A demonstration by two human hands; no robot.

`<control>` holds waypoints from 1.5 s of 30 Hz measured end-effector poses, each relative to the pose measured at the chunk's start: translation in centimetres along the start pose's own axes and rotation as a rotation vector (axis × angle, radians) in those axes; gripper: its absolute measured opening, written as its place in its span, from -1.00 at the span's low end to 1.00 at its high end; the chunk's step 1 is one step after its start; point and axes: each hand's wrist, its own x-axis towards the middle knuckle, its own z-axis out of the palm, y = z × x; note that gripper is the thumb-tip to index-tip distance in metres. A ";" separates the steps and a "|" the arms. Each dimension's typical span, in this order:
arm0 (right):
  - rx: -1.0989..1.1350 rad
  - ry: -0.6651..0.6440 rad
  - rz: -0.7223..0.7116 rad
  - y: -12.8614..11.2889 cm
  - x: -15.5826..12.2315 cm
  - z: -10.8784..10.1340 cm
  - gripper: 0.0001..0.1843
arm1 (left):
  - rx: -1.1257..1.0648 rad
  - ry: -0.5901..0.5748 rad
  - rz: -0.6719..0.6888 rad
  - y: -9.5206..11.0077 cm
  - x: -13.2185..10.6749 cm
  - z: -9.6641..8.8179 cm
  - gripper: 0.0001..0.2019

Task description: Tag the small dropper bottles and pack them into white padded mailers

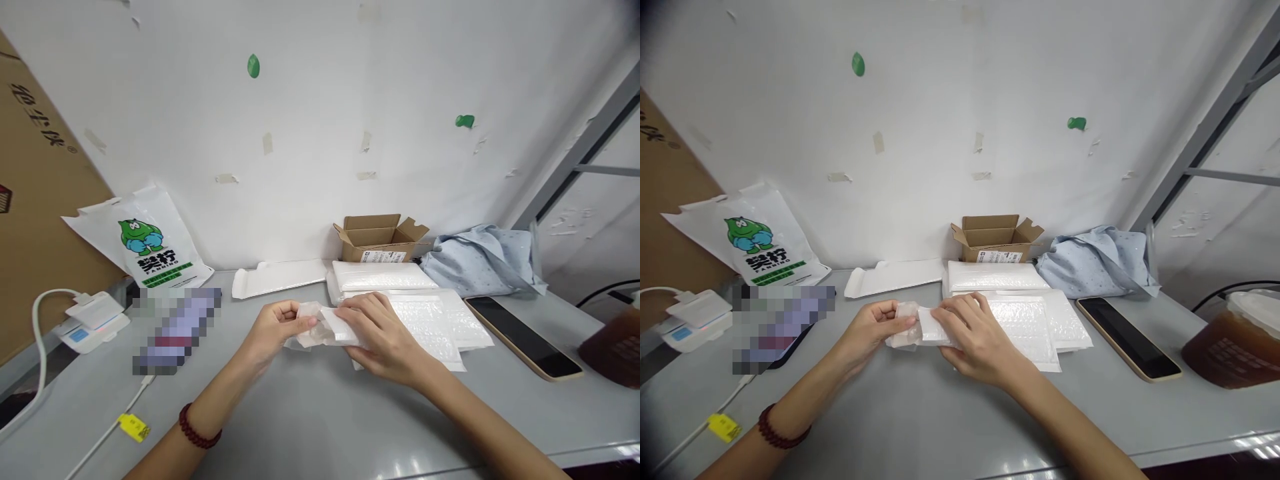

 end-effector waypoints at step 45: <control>-0.310 0.046 -0.114 0.2 -0.4 0.8 -0.60 | -0.218 -0.180 -0.043 0.5 -1.1 1.5 -0.77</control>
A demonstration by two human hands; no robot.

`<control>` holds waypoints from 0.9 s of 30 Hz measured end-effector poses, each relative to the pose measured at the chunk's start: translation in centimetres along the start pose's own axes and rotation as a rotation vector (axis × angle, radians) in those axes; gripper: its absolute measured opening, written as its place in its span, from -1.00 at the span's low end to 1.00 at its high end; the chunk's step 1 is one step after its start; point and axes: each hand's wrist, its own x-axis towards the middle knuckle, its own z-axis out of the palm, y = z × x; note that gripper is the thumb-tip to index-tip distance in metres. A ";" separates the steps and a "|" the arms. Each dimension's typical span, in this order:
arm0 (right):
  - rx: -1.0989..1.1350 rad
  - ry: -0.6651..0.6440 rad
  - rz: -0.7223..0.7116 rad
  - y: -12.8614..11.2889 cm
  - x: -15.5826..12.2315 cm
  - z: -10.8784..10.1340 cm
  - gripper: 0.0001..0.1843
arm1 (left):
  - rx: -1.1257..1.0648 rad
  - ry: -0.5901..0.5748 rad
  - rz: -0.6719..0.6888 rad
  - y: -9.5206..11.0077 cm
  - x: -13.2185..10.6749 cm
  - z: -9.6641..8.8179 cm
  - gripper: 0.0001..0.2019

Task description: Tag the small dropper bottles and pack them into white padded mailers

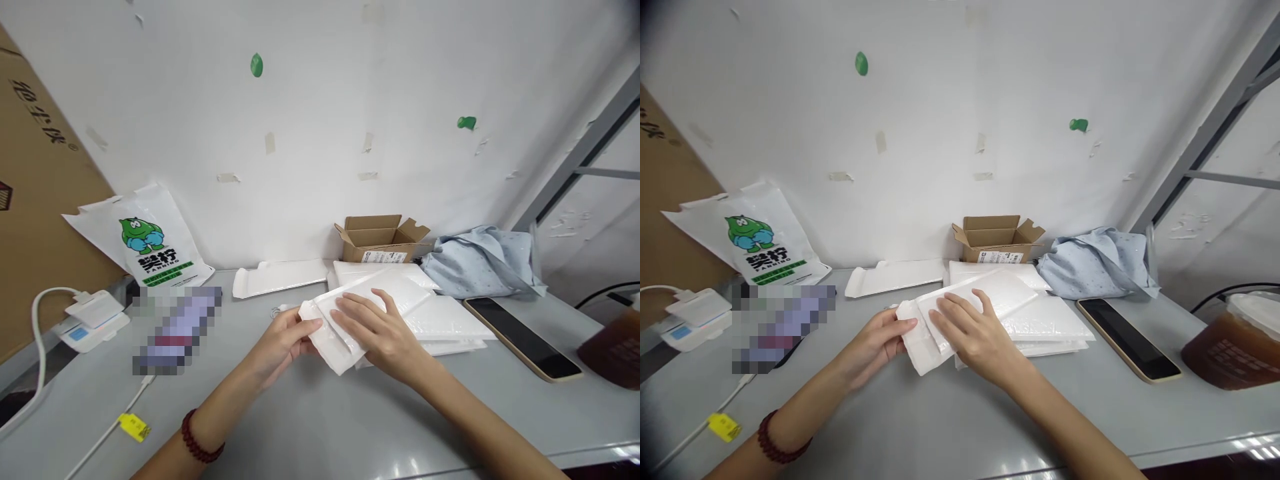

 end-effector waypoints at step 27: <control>-0.079 0.404 0.158 0.3 0.0 -0.8 -0.63 | 0.697 0.480 0.538 -1.8 0.1 1.2 -0.89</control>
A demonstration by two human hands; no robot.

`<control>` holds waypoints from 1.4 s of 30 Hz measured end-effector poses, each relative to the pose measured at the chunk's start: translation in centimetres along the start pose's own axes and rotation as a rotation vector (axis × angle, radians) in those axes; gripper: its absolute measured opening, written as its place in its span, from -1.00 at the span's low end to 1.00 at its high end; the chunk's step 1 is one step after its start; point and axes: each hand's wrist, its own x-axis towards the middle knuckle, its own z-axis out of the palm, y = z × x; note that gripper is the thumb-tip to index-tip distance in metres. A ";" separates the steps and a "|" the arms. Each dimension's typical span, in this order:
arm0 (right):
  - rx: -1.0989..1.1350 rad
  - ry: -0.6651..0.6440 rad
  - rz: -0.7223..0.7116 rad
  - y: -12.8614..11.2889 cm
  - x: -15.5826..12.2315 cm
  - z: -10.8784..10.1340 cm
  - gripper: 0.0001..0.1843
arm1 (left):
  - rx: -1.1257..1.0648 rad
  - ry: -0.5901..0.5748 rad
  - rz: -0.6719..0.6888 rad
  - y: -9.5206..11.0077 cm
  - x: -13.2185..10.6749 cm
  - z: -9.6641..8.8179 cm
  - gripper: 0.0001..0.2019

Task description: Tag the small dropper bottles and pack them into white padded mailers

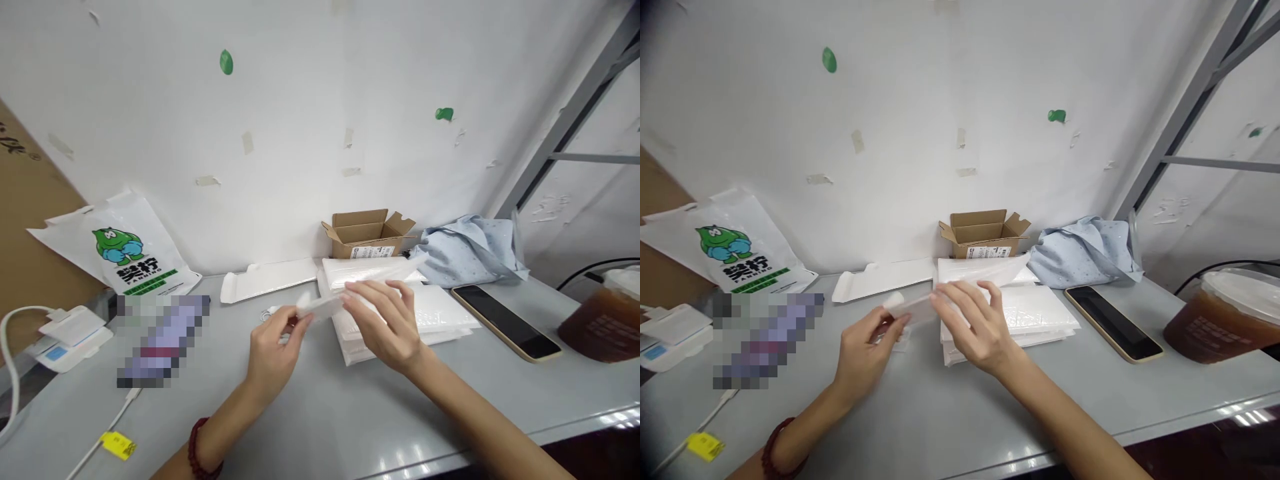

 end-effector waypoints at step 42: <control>-0.075 -0.631 0.373 3.4 -0.9 1.2 -0.66 | 0.901 -0.135 0.101 -8.7 9.6 -4.8 -0.74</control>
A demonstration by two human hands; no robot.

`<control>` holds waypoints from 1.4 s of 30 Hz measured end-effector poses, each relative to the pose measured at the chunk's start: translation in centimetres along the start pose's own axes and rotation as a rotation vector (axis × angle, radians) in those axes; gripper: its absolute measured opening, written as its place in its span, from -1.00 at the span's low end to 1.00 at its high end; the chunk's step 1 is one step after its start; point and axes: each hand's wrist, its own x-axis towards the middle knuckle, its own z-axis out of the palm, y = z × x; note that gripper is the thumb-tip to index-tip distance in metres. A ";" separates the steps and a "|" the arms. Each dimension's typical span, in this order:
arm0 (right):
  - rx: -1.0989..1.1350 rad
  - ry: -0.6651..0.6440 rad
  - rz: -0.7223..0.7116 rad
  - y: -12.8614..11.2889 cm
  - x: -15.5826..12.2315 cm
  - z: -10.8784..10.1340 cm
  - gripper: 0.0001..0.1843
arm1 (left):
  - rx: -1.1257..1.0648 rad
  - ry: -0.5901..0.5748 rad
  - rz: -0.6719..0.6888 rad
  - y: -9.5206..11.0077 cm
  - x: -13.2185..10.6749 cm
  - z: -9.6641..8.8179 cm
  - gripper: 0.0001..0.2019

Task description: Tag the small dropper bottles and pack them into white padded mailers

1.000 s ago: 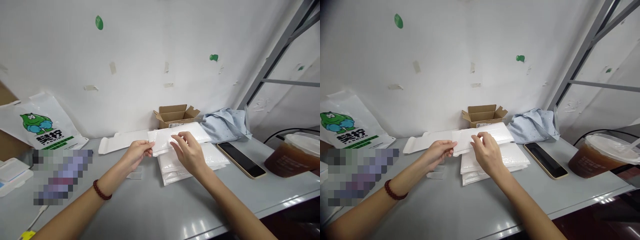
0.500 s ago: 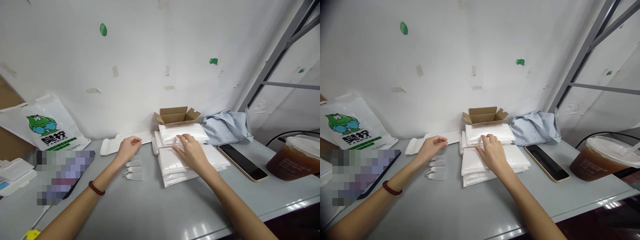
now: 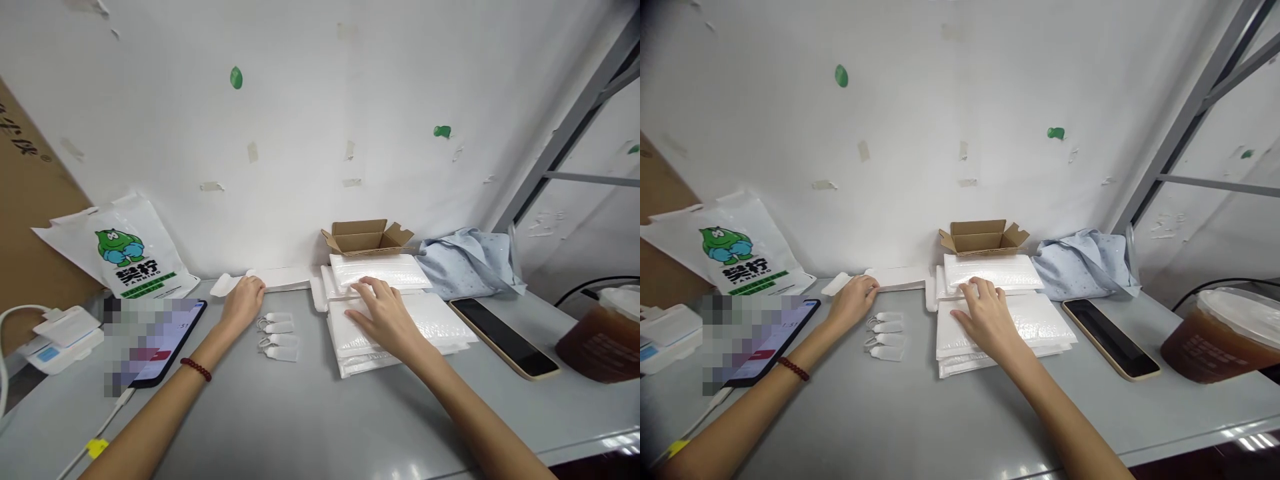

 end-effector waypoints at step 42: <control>-0.144 0.095 -0.286 -2.5 -1.0 0.9 -0.45 | -1.318 -0.281 -0.424 5.1 -5.4 -4.3 -0.55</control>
